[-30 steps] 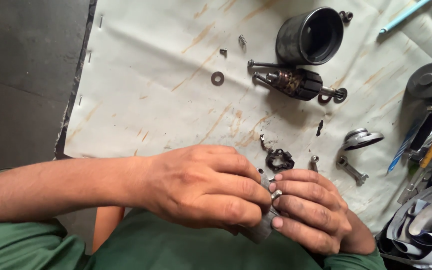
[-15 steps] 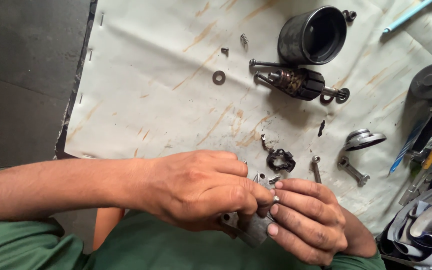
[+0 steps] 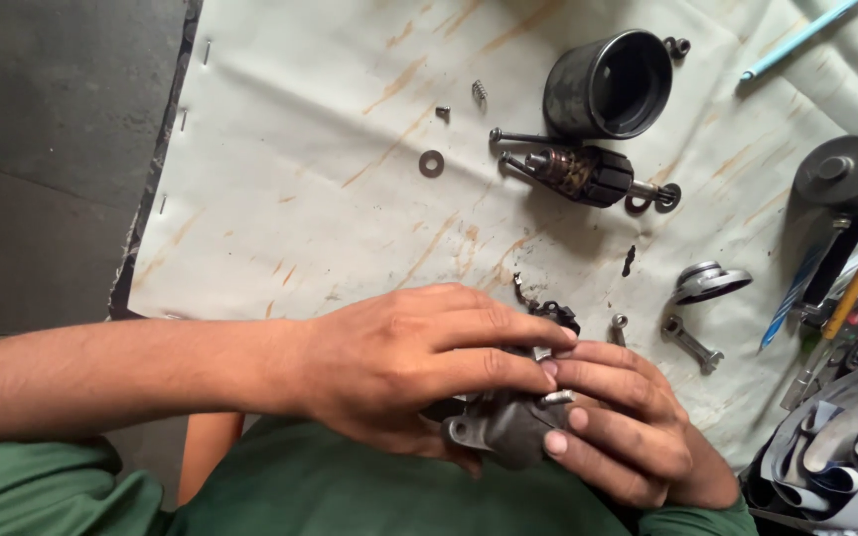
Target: The recorder is seen disassembling and inspecting components of a motorcycle starter motor, specifically focusing on the brush holder and armature assembly.
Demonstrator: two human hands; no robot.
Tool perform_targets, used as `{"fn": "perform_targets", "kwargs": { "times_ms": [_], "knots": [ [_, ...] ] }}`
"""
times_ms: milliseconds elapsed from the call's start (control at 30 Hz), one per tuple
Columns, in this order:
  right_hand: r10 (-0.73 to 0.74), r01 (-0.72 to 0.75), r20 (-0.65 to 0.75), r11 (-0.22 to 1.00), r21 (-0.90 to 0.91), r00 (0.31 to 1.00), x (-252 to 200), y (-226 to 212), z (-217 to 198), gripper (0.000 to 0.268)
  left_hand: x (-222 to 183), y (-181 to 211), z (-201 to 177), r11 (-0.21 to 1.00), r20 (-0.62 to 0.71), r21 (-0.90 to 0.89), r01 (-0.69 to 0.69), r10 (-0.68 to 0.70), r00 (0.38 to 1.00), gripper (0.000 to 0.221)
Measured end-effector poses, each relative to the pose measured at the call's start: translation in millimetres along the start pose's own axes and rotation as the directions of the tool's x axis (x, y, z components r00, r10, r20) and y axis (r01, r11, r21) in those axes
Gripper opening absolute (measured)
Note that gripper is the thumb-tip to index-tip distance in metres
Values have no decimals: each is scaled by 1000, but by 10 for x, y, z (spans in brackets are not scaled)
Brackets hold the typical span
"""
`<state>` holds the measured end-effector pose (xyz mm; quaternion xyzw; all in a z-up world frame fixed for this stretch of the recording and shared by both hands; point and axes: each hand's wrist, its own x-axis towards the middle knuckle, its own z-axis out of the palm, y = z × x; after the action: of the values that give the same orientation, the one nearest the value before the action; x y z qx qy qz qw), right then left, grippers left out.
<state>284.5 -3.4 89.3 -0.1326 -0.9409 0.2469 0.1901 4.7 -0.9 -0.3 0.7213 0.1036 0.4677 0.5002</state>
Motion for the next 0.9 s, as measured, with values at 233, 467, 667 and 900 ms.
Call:
{"fn": "perform_targets", "kwargs": {
  "times_ms": [233, 467, 667, 900],
  "knots": [
    [-54, 55, -71, 998, 12, 996, -23, 66, 82, 27, 96, 41, -57, 995, 19, 85, -43, 42, 999, 72],
    [-75, 78, -112, 997, 28, 991, -21, 63, 88, 29, 38, 25, 5, 996, 36, -85, -19, 22, 999, 57],
    [-93, 81, -114, 991, -108, 989, 83, 53, 125, 28, 54, 50, -3, 1000, -21, -13, -17, 17, 1000, 54],
    [-133, 114, -224, 989, -97, 965, -15, 99, 276, 21, 41, 32, 26, 999, -45, -35, -8, 7, 999, 49]
  ]
}}
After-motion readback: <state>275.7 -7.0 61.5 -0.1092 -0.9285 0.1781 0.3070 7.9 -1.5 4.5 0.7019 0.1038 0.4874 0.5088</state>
